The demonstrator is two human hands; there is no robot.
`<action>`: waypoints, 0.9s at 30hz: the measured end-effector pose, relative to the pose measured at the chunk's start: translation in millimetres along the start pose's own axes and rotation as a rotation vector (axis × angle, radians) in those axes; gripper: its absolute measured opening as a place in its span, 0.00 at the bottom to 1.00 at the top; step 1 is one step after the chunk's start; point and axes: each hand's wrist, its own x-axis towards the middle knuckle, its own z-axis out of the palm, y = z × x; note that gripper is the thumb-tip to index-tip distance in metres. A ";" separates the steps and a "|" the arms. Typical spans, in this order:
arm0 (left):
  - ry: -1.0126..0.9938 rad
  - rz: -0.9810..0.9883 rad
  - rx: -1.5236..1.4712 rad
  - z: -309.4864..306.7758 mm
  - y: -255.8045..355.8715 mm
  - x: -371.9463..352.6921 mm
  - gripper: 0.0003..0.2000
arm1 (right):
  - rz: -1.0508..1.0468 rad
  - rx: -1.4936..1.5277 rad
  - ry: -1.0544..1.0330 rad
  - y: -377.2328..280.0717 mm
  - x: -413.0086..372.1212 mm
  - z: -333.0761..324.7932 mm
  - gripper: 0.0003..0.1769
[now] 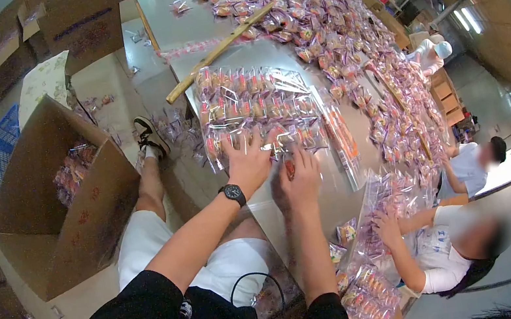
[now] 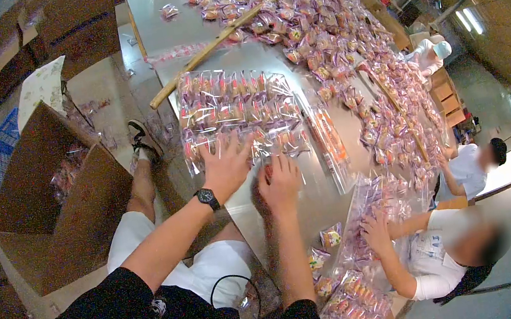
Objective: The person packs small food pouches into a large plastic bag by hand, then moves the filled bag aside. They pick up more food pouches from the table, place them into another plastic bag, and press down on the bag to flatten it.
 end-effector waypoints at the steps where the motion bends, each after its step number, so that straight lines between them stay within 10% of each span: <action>1: -0.008 0.000 0.000 -1.1 -0.8 0.7 0.39 | -0.013 0.020 -0.018 0.5 8.3 -0.2 0.30; 14: 0.149 -0.119 0.000 -6.6 9.6 9.7 0.28 | 0.091 0.004 0.040 -10.0 37.8 17.1 0.23; 20: 0.204 -0.128 0.025 -0.1 4.5 11.4 0.24 | 0.458 0.287 0.134 -1.1 24.9 27.6 0.12; 27: 0.104 -0.156 -0.030 -5.6 5.1 21.8 0.16 | -0.011 0.070 0.359 9.9 20.3 42.4 0.12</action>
